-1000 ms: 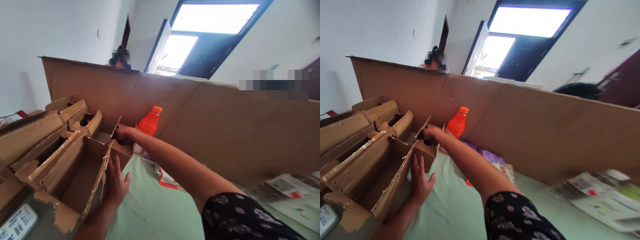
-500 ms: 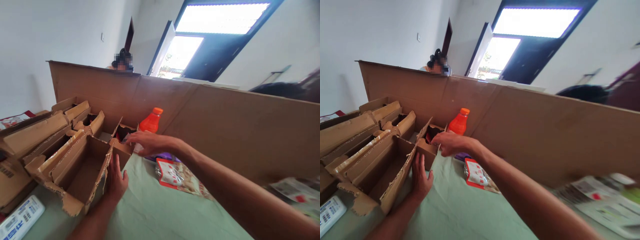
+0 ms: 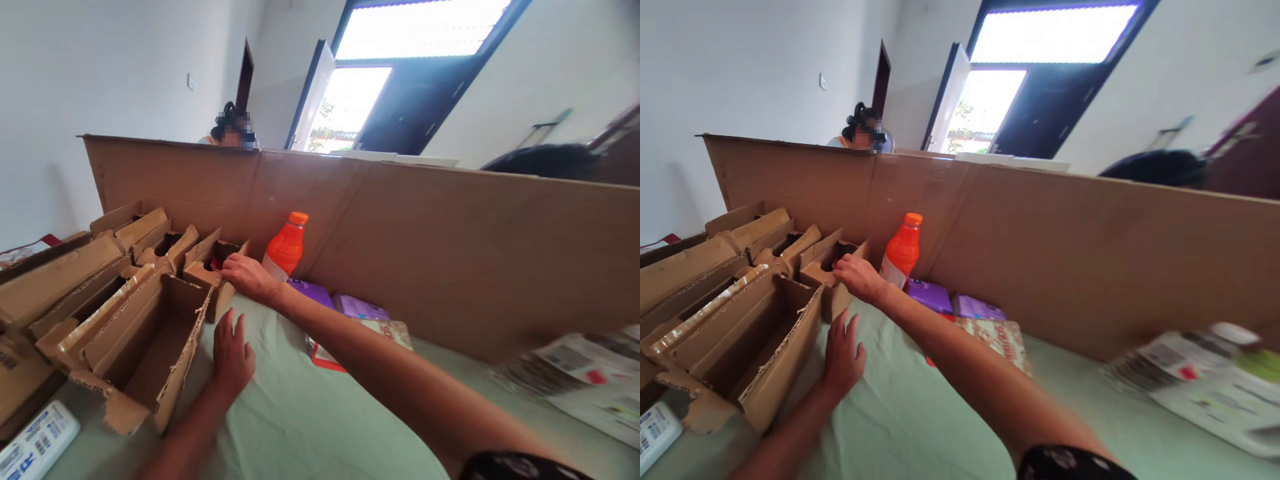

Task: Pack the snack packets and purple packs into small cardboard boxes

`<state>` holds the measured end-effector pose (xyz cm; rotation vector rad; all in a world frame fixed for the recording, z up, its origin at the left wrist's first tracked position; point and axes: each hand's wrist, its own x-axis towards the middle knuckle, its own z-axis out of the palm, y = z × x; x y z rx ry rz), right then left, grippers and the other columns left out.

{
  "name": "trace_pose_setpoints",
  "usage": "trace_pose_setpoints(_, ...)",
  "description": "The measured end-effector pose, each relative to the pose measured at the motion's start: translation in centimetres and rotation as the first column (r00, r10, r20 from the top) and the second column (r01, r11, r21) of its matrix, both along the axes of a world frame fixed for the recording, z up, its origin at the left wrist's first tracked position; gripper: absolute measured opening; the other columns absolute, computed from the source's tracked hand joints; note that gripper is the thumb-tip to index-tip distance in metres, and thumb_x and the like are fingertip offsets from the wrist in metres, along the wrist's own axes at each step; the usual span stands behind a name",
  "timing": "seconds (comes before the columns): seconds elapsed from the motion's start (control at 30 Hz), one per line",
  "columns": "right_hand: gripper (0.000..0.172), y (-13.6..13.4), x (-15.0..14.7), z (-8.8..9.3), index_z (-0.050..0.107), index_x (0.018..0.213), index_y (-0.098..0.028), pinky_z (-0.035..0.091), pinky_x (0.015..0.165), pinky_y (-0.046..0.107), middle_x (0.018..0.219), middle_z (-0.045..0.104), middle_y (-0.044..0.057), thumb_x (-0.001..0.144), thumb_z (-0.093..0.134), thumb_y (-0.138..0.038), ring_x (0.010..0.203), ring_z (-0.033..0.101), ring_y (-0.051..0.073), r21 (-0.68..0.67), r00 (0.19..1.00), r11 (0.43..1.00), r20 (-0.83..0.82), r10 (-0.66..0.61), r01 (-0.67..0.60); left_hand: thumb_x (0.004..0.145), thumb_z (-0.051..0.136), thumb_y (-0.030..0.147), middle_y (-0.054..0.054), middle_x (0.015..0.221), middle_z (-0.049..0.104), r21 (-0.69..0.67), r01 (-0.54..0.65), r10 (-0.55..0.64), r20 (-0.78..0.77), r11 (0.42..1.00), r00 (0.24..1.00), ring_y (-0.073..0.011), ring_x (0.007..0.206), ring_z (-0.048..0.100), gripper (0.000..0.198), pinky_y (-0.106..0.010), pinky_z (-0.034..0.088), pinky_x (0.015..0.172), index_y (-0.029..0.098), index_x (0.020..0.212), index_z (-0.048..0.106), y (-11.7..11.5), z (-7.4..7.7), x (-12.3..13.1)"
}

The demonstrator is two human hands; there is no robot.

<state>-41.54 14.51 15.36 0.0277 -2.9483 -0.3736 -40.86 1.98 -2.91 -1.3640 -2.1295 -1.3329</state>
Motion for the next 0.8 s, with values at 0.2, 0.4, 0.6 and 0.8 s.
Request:
trace_pose_setpoints(0.2, 0.029, 1.1, -0.1, -0.8, 0.072, 0.09, -0.013, 0.045, 0.09, 0.034, 0.095, 0.069, 0.014, 0.098, 0.045, -0.008, 0.098, 0.057, 0.023, -0.019, 0.993, 0.994, -0.042, 0.108, -0.109, 0.078, 0.051, 0.003, -0.023, 0.158, 0.038, 0.009, -0.074, 0.071, 0.197, 0.997, 0.978, -0.034, 0.15, 0.033, 0.075, -0.056, 0.035, 0.121, 0.011, 0.15, 0.036, 3.7, -0.9, -1.2)
trace_pose_setpoints(0.4, 0.026, 1.5, 0.7, -1.4, 0.072, 0.092, -0.016, 0.045, 0.1, 0.036, 0.103, 0.071, 0.012, 0.096, 0.047, -0.009, 0.106, 0.059, 0.022, -0.054, 0.979, 0.978, -0.021, 0.201, -0.202, 0.077, 0.057, 0.01, -0.022, 0.158, 0.041, 0.056, -0.049, 0.026, 0.354, 0.997, 0.935, -0.0327, 0.15, 0.035, 0.077, -0.052, 0.033, 0.123, 0.01, 0.151, 0.036, 6.0, -2.2, -1.8)
trace_pose_setpoints(0.6, 0.037, 0.0, 0.6, 2.0, 0.073, 0.108, -0.019, 0.048, 0.093, 0.035, 0.114, 0.072, 0.01, 0.078, 0.057, -0.004, 0.107, 0.064, 0.023, -0.11, 0.982, 0.977, 0.015, 0.186, -0.183, 0.078, 0.058, 0.014, -0.018, 0.163, 0.035, 0.103, -0.079, 0.021, 0.472, 0.992, 0.881, -0.0295, 0.152, 0.033, 0.083, -0.046, 0.027, 0.126, 0.013, 0.155, 0.03, 5.8, -2.5, -2.5)
trace_pose_setpoints(0.8, 0.033, -1.1, -5.2, 6.1, 0.074, 0.114, -0.018, 0.05, 0.088, 0.028, 0.115, 0.074, 0.008, 0.092, 0.05, -0.014, 0.105, 0.068, 0.021, -0.108, 0.947, 0.952, 0.184, -0.263, 0.285, 0.076, 0.058, 0.014, -0.012, 0.165, 0.033, 0.137, -0.095, 0.003, 0.556, 0.986, 0.831, -0.0288, 0.152, 0.031, 0.085, -0.044, 0.027, 0.127, 0.017, 0.156, 0.031, 5.5, -2.1, -2.5)
